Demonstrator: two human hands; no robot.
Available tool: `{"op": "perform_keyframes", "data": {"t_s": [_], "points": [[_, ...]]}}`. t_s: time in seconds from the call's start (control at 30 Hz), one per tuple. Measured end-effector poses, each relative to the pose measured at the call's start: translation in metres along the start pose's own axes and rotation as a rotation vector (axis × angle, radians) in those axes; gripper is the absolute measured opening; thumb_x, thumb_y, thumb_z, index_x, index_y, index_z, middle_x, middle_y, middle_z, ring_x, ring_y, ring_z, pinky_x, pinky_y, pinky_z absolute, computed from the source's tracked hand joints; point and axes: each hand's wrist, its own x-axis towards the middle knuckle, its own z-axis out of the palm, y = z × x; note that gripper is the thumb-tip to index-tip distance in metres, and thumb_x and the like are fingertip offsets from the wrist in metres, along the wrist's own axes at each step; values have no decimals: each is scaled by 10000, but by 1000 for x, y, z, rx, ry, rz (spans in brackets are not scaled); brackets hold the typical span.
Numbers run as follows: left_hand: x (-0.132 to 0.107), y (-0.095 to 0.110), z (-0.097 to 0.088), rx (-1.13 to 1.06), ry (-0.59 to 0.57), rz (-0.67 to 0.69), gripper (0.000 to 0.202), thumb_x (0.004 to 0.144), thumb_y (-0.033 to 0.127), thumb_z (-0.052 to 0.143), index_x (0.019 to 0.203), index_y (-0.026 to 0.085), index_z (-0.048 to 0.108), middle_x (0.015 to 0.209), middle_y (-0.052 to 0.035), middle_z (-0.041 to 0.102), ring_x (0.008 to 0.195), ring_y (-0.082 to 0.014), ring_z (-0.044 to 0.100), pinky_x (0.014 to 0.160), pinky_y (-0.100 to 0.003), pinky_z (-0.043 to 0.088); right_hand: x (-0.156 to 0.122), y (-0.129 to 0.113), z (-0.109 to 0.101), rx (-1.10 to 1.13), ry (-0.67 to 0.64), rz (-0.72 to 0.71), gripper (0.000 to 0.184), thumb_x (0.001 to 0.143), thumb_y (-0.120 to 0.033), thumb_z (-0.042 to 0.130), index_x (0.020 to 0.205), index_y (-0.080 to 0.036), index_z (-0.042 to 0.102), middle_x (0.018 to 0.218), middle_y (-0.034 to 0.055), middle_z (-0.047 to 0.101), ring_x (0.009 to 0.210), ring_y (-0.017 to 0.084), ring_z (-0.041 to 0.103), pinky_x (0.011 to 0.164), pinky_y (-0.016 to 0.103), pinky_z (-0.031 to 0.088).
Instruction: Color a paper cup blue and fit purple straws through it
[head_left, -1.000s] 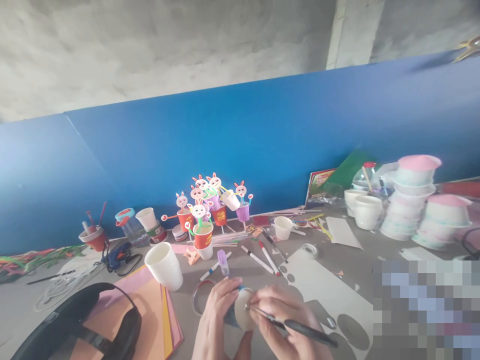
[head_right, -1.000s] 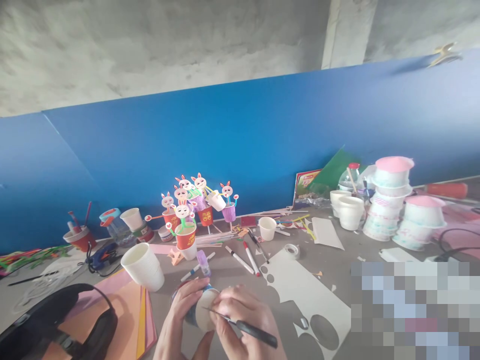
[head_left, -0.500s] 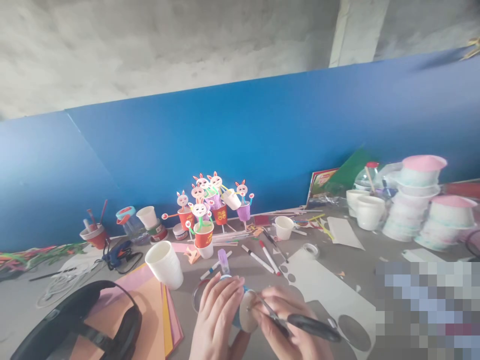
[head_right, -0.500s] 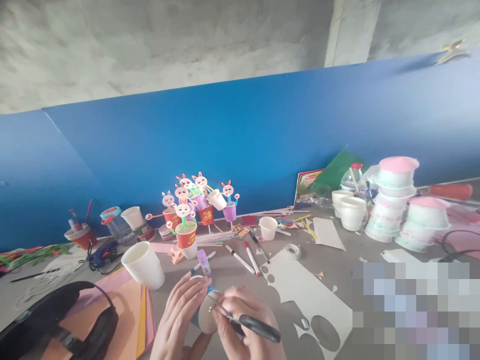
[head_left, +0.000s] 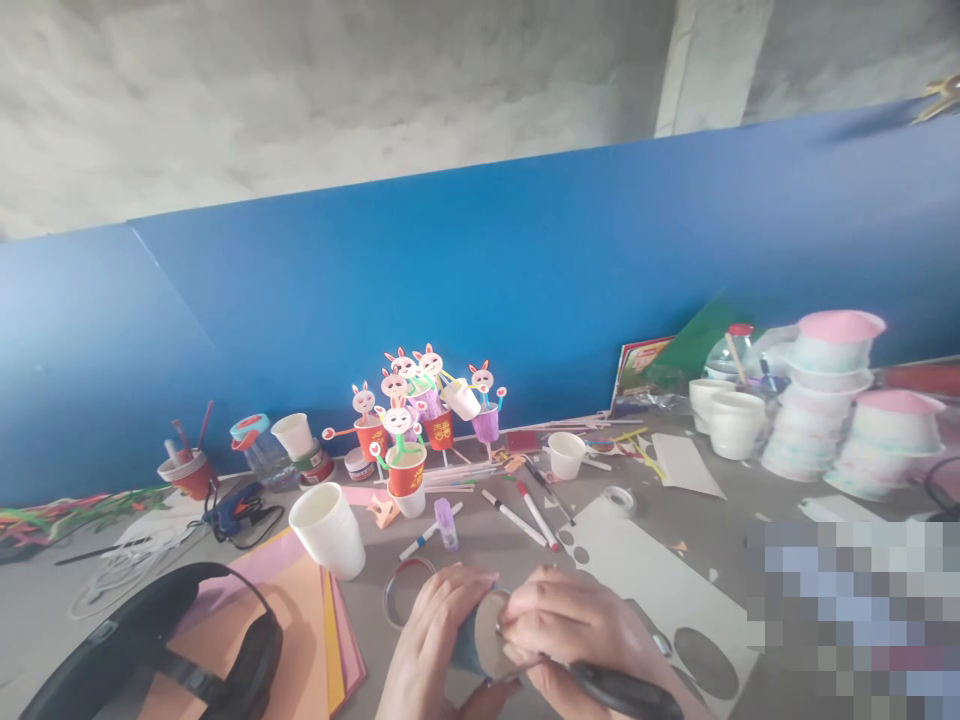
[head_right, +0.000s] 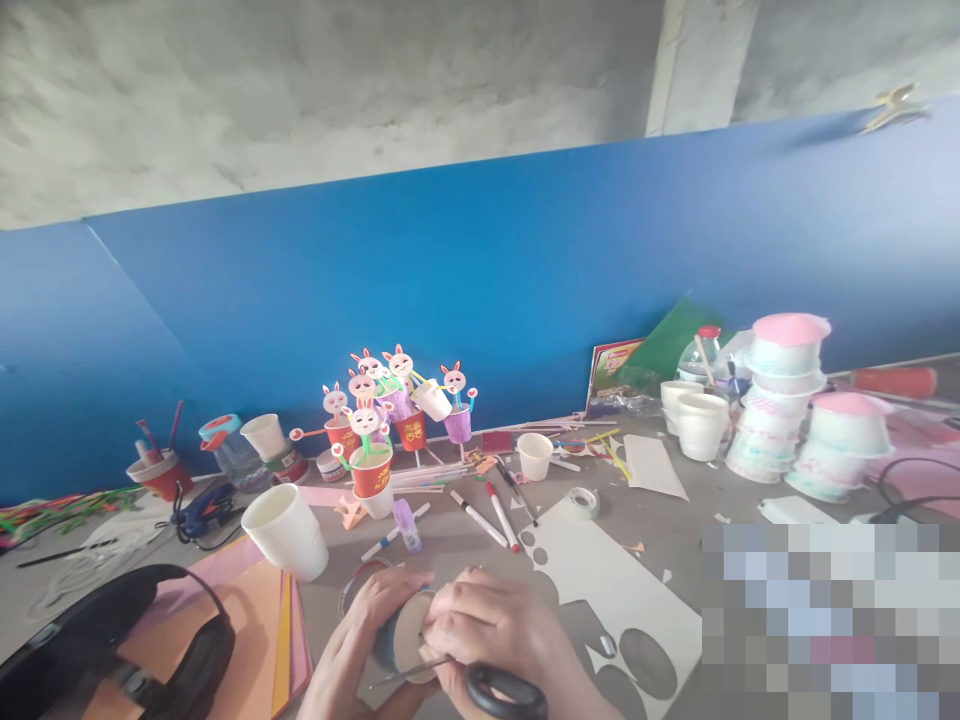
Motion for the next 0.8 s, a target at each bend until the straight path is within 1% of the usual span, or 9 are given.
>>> {"op": "perform_keyframes", "data": {"t_s": [0.07,0.17,0.23,0.33,0.47,0.6,0.67,0.73,0.8], "points": [[2,0,-3,44,0,62,484,929,331,651,1338,110,517,1208,-175,708,1184,-264,623,1014,-384,512,1,-2,2,8,41,24,222,986,-143,538,830,-228,671,829,40,770,737,167,702,672,228,554],[9,2,-8,198,26,211,430,883,132,628,1299,68,542,1198,-192,718,1204,-269,601,1047,-415,480,-2,-2,15,1,188,82,275,1021,-231,508,798,-221,667,752,46,736,665,163,704,623,212,562],[13,5,-10,279,31,254,438,819,32,600,1255,52,564,1173,-197,731,1194,-270,602,1055,-437,466,-7,-1,26,-14,271,122,336,1037,-283,480,751,-219,644,696,39,702,592,154,680,574,200,559],[15,9,-9,358,58,287,441,756,-25,577,1190,48,596,1111,-189,757,1162,-266,618,1040,-443,461,-17,3,39,-50,340,178,332,1037,-328,480,777,-222,656,704,37,698,580,156,685,552,189,566],[11,6,-4,410,118,321,437,750,-26,597,1178,58,604,1076,-185,760,1167,-285,621,1034,-473,462,-24,6,48,-55,407,258,302,1024,-376,502,832,-222,677,751,40,726,648,176,729,559,188,576],[4,-1,3,286,173,243,459,792,18,621,1247,70,577,1143,-190,727,1163,-282,621,1012,-463,495,-23,5,49,-48,437,297,327,1012,-418,522,794,-225,670,739,33,730,667,183,729,587,194,581],[0,-2,7,200,178,183,464,826,72,646,1281,69,556,1171,-193,711,1171,-281,618,1015,-458,502,-23,4,45,-54,423,282,287,1009,-382,537,802,-226,661,752,31,734,677,179,728,593,188,579],[-2,-3,8,146,165,135,473,847,124,680,1298,73,548,1183,-192,707,1182,-284,614,1029,-460,496,-22,4,40,-84,378,249,229,1001,-310,549,817,-225,656,750,24,723,676,173,718,615,194,576],[-2,-3,8,129,156,121,481,859,137,683,1315,80,543,1203,-194,705,1194,-284,614,1035,-461,495,-20,3,33,-118,327,216,208,991,-241,541,813,-222,647,738,17,698,660,165,700,621,204,567]]}}
